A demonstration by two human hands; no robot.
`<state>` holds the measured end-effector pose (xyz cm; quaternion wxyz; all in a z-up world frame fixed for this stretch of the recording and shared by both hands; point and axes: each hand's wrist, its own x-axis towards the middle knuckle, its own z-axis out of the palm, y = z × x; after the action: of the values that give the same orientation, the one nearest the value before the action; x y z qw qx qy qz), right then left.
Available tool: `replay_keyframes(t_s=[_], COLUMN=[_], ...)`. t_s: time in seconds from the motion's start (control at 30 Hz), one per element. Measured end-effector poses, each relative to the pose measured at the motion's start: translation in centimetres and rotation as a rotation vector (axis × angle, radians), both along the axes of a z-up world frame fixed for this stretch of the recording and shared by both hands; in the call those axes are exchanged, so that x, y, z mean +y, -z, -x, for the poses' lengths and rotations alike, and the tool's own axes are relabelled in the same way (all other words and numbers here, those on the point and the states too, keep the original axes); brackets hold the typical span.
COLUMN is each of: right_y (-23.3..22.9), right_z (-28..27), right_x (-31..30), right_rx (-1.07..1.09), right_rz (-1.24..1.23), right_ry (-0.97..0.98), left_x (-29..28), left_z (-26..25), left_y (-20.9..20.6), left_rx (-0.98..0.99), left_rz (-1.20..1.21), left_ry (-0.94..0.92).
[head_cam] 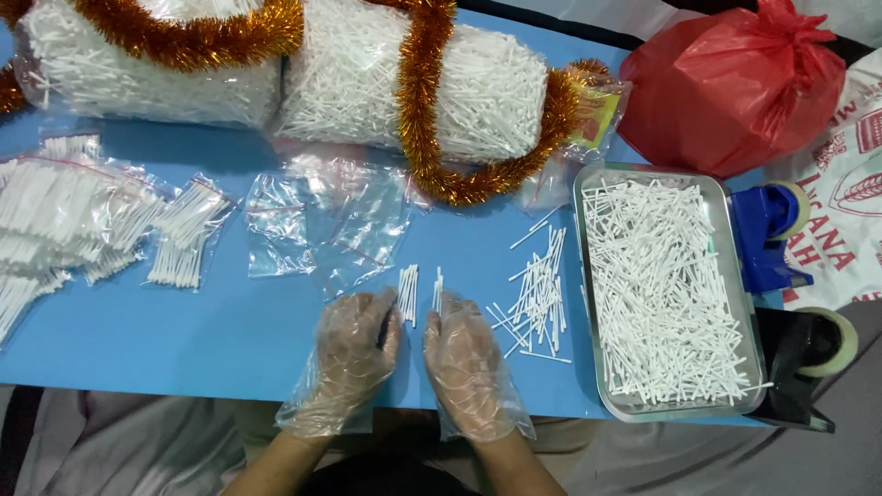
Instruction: The person, wearing gloves, picks up cotton swabs one by one from a tray, aligns them into a small group, and places them into a small plastic bag.
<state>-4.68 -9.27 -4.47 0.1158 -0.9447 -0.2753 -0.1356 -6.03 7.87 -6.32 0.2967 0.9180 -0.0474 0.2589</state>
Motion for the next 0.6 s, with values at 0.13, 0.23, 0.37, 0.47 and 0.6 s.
replay_keyframes(t_s=[0.13,0.23,0.37,0.47,0.6], right_y=[0.5,-1.8,-3.2,-4.5,-2.9], right_z=[0.5,-0.8,-2.6,-4.7,-9.1], right_x=[1.7,1.8,-0.5,-4.3,-9.4], right_rx=[-0.242,0.107,0.490,0.392,-0.358], right_rz=[-0.065,-0.388,-0.381,-0.336,0.105], right_ry=[0.026,-0.029,0.163,0.296,0.116], left_x=[-0.4,-0.2,0.1,0.1,0.1], left_z=[-0.3,-0.3,-0.2,-0.5,-0.7], left_y=[-0.3,0.1,0.7,0.6,0.4], left_rx=[-0.158,-0.106,-0.100,-0.103,-0.124], left_rz=[0.021,-0.008,0.015,0.036,0.075], left_ry=[0.047,0.039,0.069,0.054,0.101])
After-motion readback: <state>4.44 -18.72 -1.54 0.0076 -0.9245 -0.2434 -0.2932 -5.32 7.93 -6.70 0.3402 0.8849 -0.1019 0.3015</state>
